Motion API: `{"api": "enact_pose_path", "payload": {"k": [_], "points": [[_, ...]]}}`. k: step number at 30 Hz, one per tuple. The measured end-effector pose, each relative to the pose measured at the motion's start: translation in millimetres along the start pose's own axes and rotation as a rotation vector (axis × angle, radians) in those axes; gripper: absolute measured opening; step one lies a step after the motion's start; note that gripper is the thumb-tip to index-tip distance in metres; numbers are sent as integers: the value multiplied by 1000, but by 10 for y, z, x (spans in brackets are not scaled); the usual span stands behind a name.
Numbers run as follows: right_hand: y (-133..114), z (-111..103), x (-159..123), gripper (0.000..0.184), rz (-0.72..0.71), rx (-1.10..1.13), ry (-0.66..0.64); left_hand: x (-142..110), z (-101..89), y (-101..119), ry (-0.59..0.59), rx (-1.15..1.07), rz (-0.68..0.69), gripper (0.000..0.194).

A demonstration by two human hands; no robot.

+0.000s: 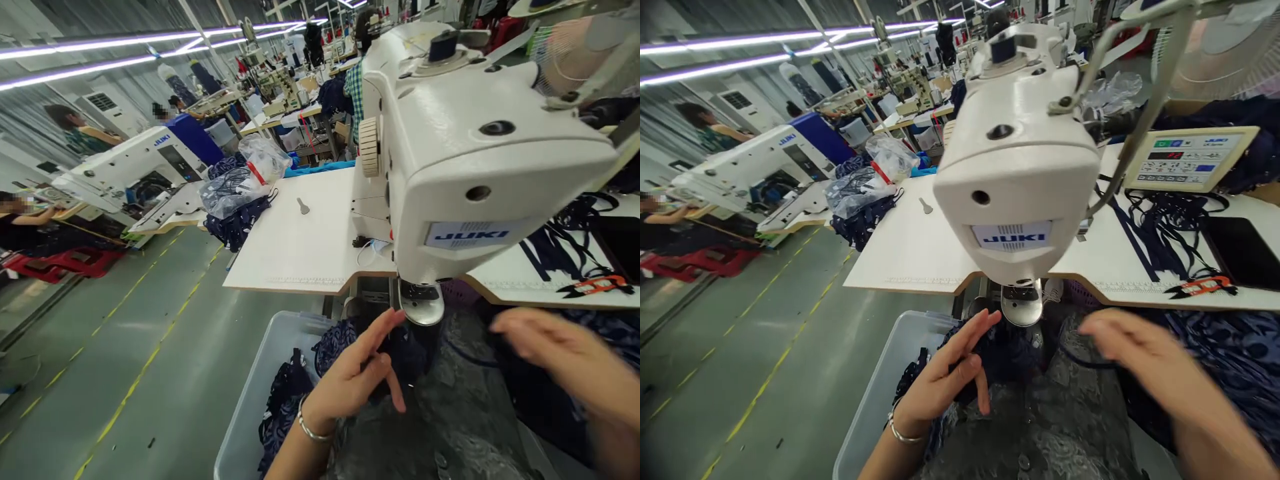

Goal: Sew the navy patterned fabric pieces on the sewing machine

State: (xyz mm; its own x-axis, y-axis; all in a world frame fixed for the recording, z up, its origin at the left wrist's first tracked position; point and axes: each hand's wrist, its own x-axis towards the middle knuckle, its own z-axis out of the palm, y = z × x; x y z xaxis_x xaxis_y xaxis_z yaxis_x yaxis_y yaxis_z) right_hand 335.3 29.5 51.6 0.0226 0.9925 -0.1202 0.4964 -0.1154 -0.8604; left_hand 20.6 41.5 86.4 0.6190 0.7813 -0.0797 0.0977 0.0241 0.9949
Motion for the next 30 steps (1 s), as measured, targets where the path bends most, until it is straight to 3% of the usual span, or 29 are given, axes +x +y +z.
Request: {"api": "enact_pose_path", "payload": {"k": [3, 4, 7, 12, 17, 21, 25, 30], "points": [[-251, 438, -4, 30, -67, 109, -391, 51, 146, 131, -115, 82, -10, 56], [-323, 545, -11, 29, -78, 133, -408, 74, 181, 151, -131, 131, -28, 56], [-462, 678, -60, 28, -75, 166, -413, 147, 253, 130, -62, 225, -40, 53], [-539, 611, -155, 15, -26, 195, -408, 244, 299, 5, 164, 418, 26, 19], [-577, 624, -145, 12, -9, 186, -306, 276, 295, 16, 174, 437, -57, 19], [-548, 639, -135, 13, -29, 168, -250, 292, 297, 47, 149, 411, -42, 18], [-519, 673, -151, 13, -58, 142, -244, 306, 333, -40, 229, 534, -39, 7], [-541, 729, -147, 24, -97, 283, -341, 326, 362, -227, 325, 829, 172, 12]]}}
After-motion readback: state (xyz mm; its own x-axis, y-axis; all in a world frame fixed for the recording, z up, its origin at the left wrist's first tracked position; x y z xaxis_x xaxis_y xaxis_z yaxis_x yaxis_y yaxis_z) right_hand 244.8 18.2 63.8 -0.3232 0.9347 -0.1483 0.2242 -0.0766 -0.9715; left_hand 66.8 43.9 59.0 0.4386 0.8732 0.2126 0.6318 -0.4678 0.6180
